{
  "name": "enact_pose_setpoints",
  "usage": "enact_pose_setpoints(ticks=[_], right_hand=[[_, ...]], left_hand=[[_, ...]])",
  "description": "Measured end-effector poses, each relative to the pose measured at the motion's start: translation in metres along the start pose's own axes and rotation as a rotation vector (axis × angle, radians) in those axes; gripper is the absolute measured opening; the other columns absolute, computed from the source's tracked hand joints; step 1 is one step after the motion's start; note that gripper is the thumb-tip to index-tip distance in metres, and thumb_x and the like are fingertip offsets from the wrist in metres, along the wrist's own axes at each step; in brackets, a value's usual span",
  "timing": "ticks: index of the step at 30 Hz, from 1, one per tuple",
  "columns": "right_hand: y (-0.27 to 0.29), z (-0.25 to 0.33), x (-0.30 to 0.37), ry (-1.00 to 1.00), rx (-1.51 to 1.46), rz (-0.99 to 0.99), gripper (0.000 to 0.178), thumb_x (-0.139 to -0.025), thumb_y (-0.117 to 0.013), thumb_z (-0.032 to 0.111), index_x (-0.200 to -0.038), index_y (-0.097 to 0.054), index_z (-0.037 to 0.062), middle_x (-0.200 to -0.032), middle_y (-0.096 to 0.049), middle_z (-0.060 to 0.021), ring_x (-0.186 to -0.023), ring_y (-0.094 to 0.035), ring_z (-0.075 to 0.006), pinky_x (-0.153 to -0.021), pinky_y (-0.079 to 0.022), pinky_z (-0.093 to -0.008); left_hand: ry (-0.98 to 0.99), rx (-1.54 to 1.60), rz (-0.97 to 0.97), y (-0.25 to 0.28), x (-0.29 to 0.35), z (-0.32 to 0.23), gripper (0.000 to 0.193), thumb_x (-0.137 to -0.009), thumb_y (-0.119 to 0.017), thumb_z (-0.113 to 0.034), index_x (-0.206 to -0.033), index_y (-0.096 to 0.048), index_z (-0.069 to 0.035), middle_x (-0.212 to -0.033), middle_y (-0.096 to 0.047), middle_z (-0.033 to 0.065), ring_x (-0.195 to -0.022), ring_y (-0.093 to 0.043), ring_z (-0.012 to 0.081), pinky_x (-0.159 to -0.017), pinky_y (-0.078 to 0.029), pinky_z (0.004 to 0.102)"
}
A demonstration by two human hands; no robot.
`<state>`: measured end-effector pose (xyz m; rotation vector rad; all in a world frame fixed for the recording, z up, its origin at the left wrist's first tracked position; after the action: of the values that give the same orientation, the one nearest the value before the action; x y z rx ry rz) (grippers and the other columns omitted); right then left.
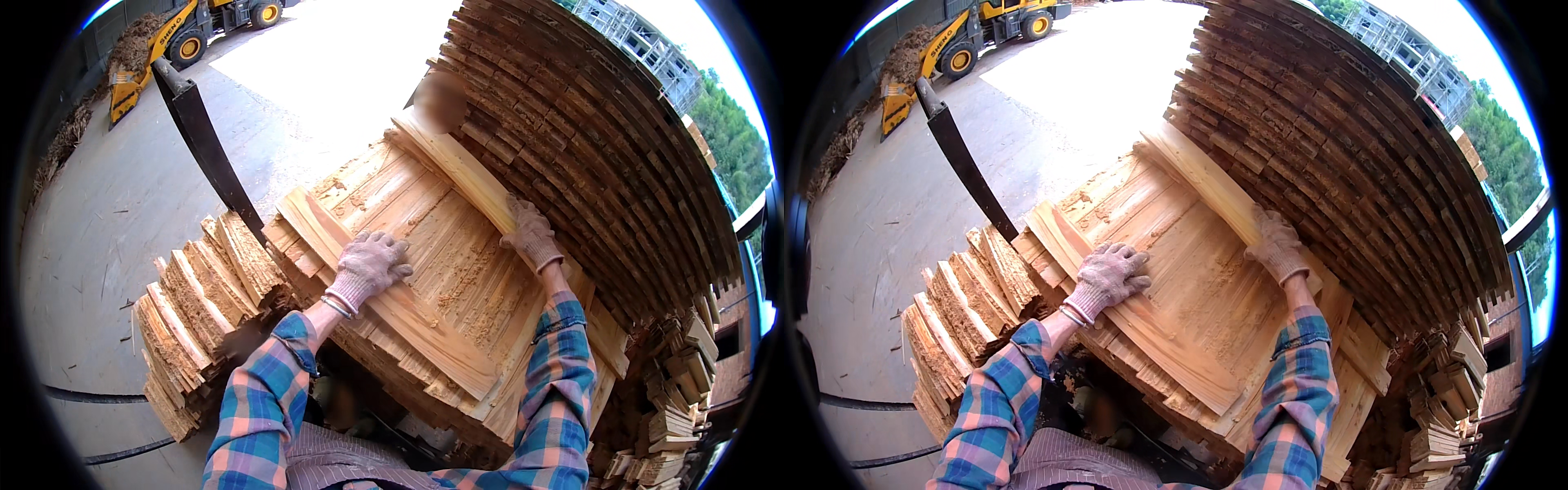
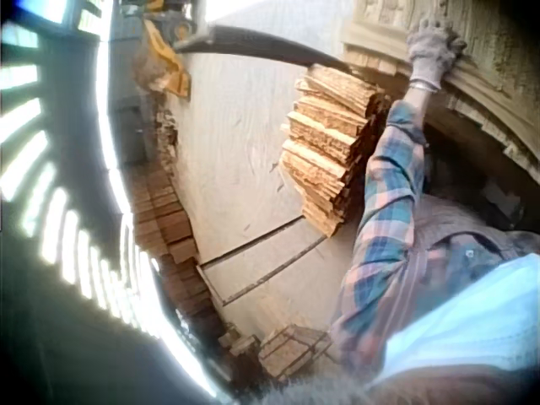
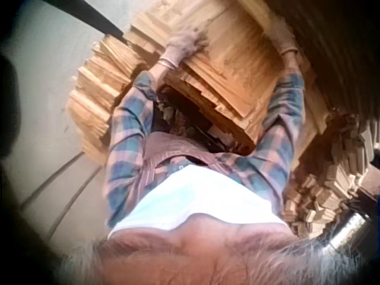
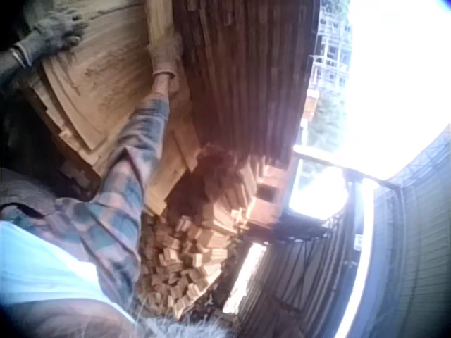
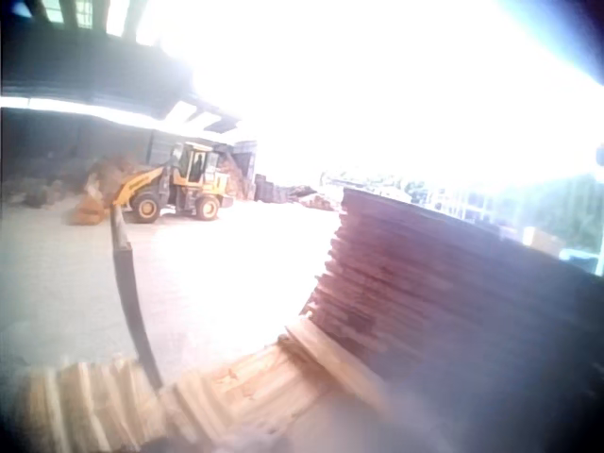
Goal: The person repeatedly picks up wooden planks from a forklift pallet and stacks them onto a growing pile. The worker wears gloves and a plaid shirt, handling the lumber with both hands to align and place each piece. The task involves continuous lifting and stacking of the wood in a warehouse environment.
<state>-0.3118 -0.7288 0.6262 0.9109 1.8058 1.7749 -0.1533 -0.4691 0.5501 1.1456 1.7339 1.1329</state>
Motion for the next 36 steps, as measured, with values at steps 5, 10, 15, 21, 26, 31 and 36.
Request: enact_pose_setpoints(ticks=[5,10,15,21,26,31,36], right_hand=[[-0.032,0.015,-0.073,-0.209,-0.004,0.086,0.110,-0.066,-0.078,0.048,-0.152,-0.014,0.0224,-0.147,-0.034,-0.0196,-0.130,-0.042,-0.0400,-0.102,-0.041,-0.0526],[-0.037,0.041,-0.048,-0.241,-0.061,0.180,0.106,-0.068,-0.077,0.044,-0.152,-0.016,0.0231,-0.142,-0.041,-0.0189,-0.124,-0.049,-0.0395,-0.097,-0.047,-0.0492],[-0.048,0.064,-0.003,-0.116,-0.105,0.201,0.107,-0.067,-0.078,0.042,-0.152,-0.017,0.0226,-0.139,-0.045,-0.0204,-0.123,-0.049,-0.0395,-0.096,-0.048,-0.0489],[-0.025,-0.009,-0.052,-0.017,-0.259,0.112,0.106,-0.067,-0.078,0.053,-0.151,-0.020,0.0282,-0.145,-0.038,-0.0185,-0.128,-0.043,-0.0407,-0.102,-0.043,-0.0489],[-0.057,-0.016,-0.078,-0.111,-0.106,0.065,0.096,-0.064,-0.080,0.054,-0.146,-0.033,0.0387,-0.148,-0.035,-0.0189,-0.138,-0.028,-0.0402,-0.106,-0.038,-0.0460],[-0.054,-0.009,-0.068,-0.005,-0.324,0.044,0.083,-0.063,-0.081,0.048,-0.138,-0.048,0.0351,-0.147,-0.035,-0.0211,-0.138,-0.031,-0.0376,-0.108,-0.036,-0.0446],[-0.056,-0.003,-0.075,-0.038,-0.267,0.004,0.076,-0.068,-0.079,0.039,-0.138,-0.050,0.0309,-0.149,-0.034,-0.0192,-0.132,-0.041,-0.0358,-0.108,-0.037,-0.0441]], left_hand=[[0.027,0.010,0.011,0.008,0.004,0.003,0.056,-0.084,-0.060,-0.052,-0.126,-0.056,-0.016,-0.119,-0.058,0.0072,-0.119,-0.050,0.0267,-0.103,-0.039,0.0406],[0.034,0.020,0.053,0.012,0.003,0.011,0.058,-0.085,-0.057,-0.054,-0.128,-0.054,-0.015,-0.120,-0.058,0.0083,-0.119,-0.050,0.0255,-0.103,-0.038,0.0409],[0.043,0.059,-0.045,0.007,0.003,0.012,0.053,-0.080,-0.064,-0.049,-0.120,-0.059,-0.015,-0.116,-0.060,0.0078,-0.114,-0.052,0.0283,-0.098,-0.043,0.0407],[-0.010,0.034,-0.059,0.008,-0.002,0.005,0.054,-0.085,-0.058,-0.051,-0.124,-0.057,-0.014,-0.117,-0.060,0.0091,-0.116,-0.052,0.0274,-0.101,-0.040,0.0412],[-0.010,0.008,-0.064,0.003,-0.001,0.005,0.053,-0.084,-0.059,-0.051,-0.123,-0.058,-0.014,-0.118,-0.059,0.0091,-0.116,-0.051,0.0284,-0.100,-0.041,0.0414],[0.045,0.052,-0.058,0.010,0.003,0.007,0.052,-0.081,-0.065,-0.048,-0.121,-0.060,-0.014,-0.116,-0.061,0.0076,-0.116,-0.052,0.0281,-0.100,-0.041,0.0413],[0.012,0.028,-0.073,0.009,0.003,0.008,0.052,-0.083,-0.062,-0.048,-0.121,-0.058,-0.014,-0.116,-0.060,0.0082,-0.115,-0.052,0.0276,-0.099,-0.041,0.0416]])
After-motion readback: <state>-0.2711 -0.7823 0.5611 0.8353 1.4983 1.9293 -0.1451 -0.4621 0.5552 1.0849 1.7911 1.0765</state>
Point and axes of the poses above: each hand's wrist, its own x-axis away from the middle knuckle, its own y-axis out of the back of the hand, z = x × y, the point moved 4 cm from there along -x, towards the middle knuckle
